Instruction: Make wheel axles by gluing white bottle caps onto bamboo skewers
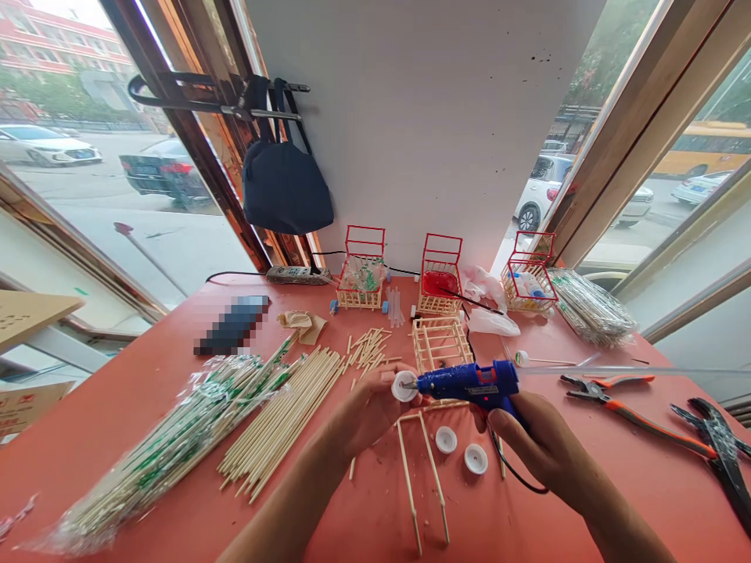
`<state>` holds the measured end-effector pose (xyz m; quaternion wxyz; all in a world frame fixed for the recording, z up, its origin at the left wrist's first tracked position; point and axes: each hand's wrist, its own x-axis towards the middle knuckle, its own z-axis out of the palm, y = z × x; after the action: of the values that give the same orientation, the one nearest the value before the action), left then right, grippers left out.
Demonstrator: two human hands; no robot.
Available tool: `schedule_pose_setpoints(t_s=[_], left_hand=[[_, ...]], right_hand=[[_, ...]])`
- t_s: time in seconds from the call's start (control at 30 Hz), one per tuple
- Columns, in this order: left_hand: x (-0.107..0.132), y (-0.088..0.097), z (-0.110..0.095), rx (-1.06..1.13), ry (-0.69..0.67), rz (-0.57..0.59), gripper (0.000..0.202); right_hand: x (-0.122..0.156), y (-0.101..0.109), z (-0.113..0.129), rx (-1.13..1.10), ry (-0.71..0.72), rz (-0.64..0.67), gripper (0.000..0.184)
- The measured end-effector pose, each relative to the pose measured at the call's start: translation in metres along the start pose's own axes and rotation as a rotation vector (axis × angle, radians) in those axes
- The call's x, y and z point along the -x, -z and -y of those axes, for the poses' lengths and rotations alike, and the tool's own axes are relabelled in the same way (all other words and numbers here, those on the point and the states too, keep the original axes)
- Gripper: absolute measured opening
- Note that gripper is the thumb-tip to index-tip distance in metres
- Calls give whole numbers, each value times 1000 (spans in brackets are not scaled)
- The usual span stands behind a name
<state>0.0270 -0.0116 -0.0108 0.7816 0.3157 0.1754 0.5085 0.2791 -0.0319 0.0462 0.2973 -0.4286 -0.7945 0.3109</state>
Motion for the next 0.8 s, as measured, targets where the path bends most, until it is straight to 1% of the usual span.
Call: schedule_pose_setpoints(t_s=[0.27, 0.5, 0.8], left_hand=[[0, 1, 2, 13, 12, -3, 24], [-1, 0, 3, 17, 13, -6, 25], [0, 1, 3, 11, 3, 6, 25]], right_hand=[[0, 0, -1, -10, -1, 10, 55], [0, -1, -1, -19, -3, 14, 49], [-1, 4, 4, 58, 30, -41, 42]])
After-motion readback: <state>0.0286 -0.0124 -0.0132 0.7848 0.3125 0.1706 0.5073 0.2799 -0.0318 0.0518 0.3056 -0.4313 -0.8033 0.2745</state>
